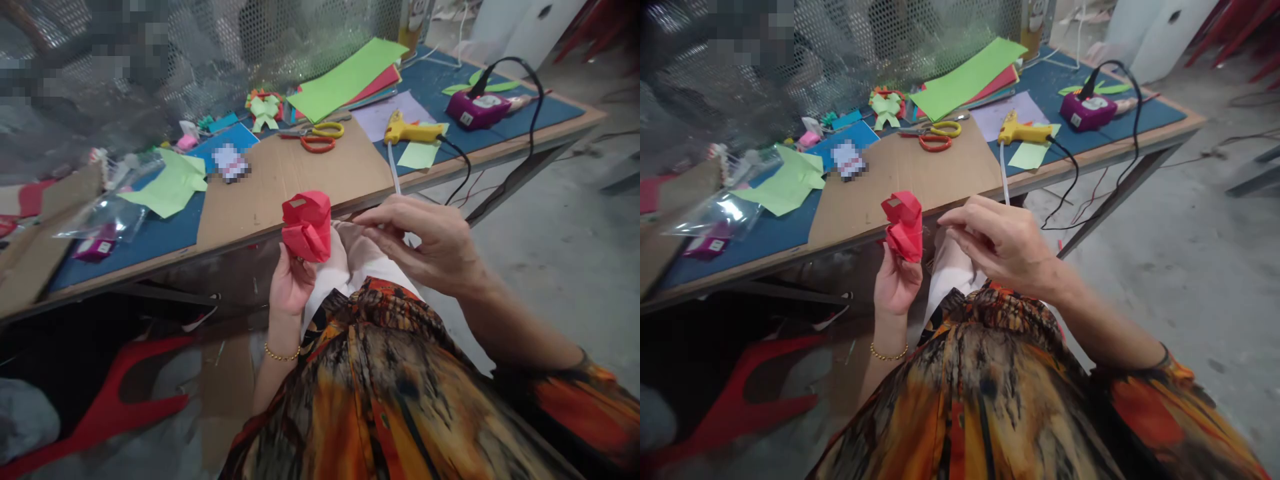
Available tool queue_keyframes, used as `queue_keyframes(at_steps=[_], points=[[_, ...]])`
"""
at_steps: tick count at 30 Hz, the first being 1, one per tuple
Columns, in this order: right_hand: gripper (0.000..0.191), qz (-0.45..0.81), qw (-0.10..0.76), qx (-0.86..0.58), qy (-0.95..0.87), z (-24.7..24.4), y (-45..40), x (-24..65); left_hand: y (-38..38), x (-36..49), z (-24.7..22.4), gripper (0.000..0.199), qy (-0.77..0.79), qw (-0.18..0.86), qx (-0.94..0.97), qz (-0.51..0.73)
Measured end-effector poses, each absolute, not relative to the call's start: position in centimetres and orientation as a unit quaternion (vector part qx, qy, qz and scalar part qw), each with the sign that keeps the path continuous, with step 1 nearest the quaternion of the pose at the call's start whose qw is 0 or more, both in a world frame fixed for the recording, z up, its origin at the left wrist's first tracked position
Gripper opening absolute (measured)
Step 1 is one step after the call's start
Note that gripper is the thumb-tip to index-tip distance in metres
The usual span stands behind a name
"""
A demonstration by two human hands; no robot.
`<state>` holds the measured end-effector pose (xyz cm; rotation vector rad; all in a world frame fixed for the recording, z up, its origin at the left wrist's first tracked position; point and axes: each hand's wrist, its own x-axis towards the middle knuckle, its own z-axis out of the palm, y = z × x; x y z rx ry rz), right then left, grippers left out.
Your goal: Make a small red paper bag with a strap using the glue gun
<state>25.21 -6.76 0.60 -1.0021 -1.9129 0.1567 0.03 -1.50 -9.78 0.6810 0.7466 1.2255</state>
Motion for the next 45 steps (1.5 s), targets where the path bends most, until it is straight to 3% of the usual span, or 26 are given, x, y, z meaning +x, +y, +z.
queue_keyframes(at_steps=[7, 12, 15, 19, 25, 33, 36, 41, 45], points=[[0.044, 0.215, 0.375, -0.328, -0.84, 2.3, -4.4, 24.8, -1.3, 0.2, -9.8, 0.033, 0.342, 0.693, 0.367, 0.518], [0.057, 0.244, 0.296, -0.296, -0.875, 3.1, -3.2, 25.4, -0.8, 0.1, -10.5, 0.034, 0.325, 0.701, 0.379, 0.51], [0.05, 0.238, 0.339, -0.318, -0.853, 3.4, -3.8, 25.9, -0.8, 0.4, -9.9, 0.029, 0.322, 0.74, 0.262, 0.529], [0.024, 0.146, 0.446, -0.333, -0.818, 2.6, -4.4, 25.4, -1.4, 1.2, -8.0, 0.05, 0.333, 0.759, 0.09, 0.553], [0.01, 0.122, 0.418, -0.304, -0.847, 0.6, -3.2, 23.0, -2.2, 1.9, -6.4, 0.048, 0.34, 0.752, 0.049, 0.563], [0.025, 0.338, 0.497, -0.255, -0.757, 3.0, -6.6, 27.1, -2.2, 1.6, -5.3, 0.059, 0.346, 0.737, -0.008, 0.581], [0.031, 0.29, 0.557, -0.31, -0.714, 3.5, -8.2, 28.3, -2.2, 1.5, -5.4, 0.057, 0.343, 0.74, -0.014, 0.578], [0.024, 0.146, 0.482, -0.37, -0.781, 1.9, -7.0, 26.3, -2.5, 2.0, -5.6, 0.057, 0.333, 0.756, 0.008, 0.563], [0.042, 0.247, 0.424, -0.387, -0.78, -0.4, -4.8, 23.6, -2.8, 2.4, -5.9, 0.053, 0.337, 0.755, 0.032, 0.562]])
